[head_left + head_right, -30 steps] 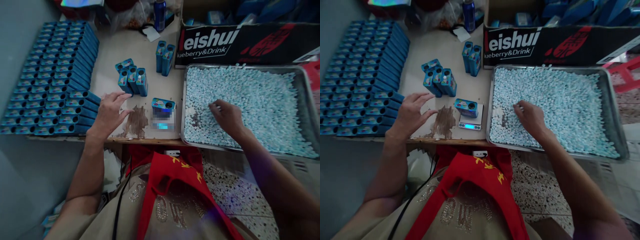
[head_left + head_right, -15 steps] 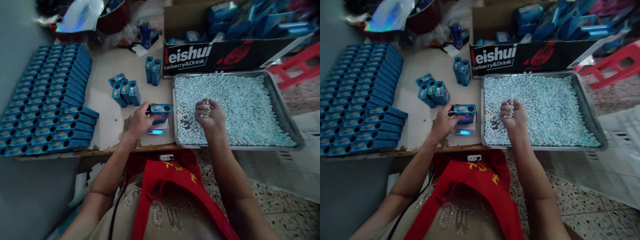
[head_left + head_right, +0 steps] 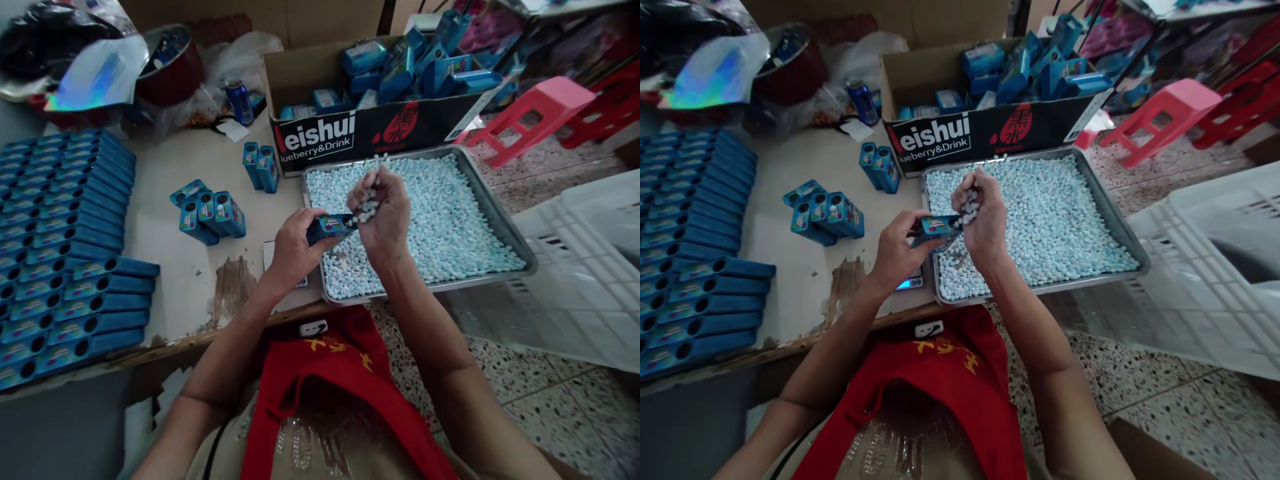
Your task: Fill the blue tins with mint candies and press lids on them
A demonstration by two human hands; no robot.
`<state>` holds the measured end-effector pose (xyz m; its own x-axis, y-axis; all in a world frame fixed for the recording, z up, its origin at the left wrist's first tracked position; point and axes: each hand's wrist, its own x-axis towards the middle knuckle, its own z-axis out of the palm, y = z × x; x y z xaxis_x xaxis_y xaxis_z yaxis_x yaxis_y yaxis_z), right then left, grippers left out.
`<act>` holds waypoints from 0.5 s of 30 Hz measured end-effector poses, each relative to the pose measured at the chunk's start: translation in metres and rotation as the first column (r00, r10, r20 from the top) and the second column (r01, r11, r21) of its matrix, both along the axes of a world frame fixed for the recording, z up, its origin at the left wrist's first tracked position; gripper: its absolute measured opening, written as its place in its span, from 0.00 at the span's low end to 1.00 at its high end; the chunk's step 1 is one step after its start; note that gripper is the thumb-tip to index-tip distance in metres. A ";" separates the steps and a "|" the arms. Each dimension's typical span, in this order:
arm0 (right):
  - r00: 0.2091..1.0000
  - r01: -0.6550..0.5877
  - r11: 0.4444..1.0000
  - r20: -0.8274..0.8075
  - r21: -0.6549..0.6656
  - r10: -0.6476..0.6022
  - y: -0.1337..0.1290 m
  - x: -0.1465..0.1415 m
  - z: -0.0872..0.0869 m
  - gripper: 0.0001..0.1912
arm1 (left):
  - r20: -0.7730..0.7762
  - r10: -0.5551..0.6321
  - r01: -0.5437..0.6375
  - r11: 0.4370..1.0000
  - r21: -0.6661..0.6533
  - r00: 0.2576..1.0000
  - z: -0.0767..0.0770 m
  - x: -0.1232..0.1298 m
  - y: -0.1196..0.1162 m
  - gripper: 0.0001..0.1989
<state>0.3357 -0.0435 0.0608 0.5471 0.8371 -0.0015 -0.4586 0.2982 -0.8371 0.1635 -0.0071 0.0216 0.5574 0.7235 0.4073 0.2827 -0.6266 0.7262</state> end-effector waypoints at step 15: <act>0.914 -0.031 0.971 -0.400 -0.237 -0.068 -0.016 0.060 -0.074 0.12 | 0.223 0.120 -0.025 0.922 -0.387 0.967 -0.031 -0.059 -0.001 0.20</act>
<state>0.3961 -0.0590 -0.0128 0.4735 0.7750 -0.4184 -0.7668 0.1291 -0.6287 0.1045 -0.0085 -0.0093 0.4188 0.8838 0.2088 0.1059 -0.2759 0.9553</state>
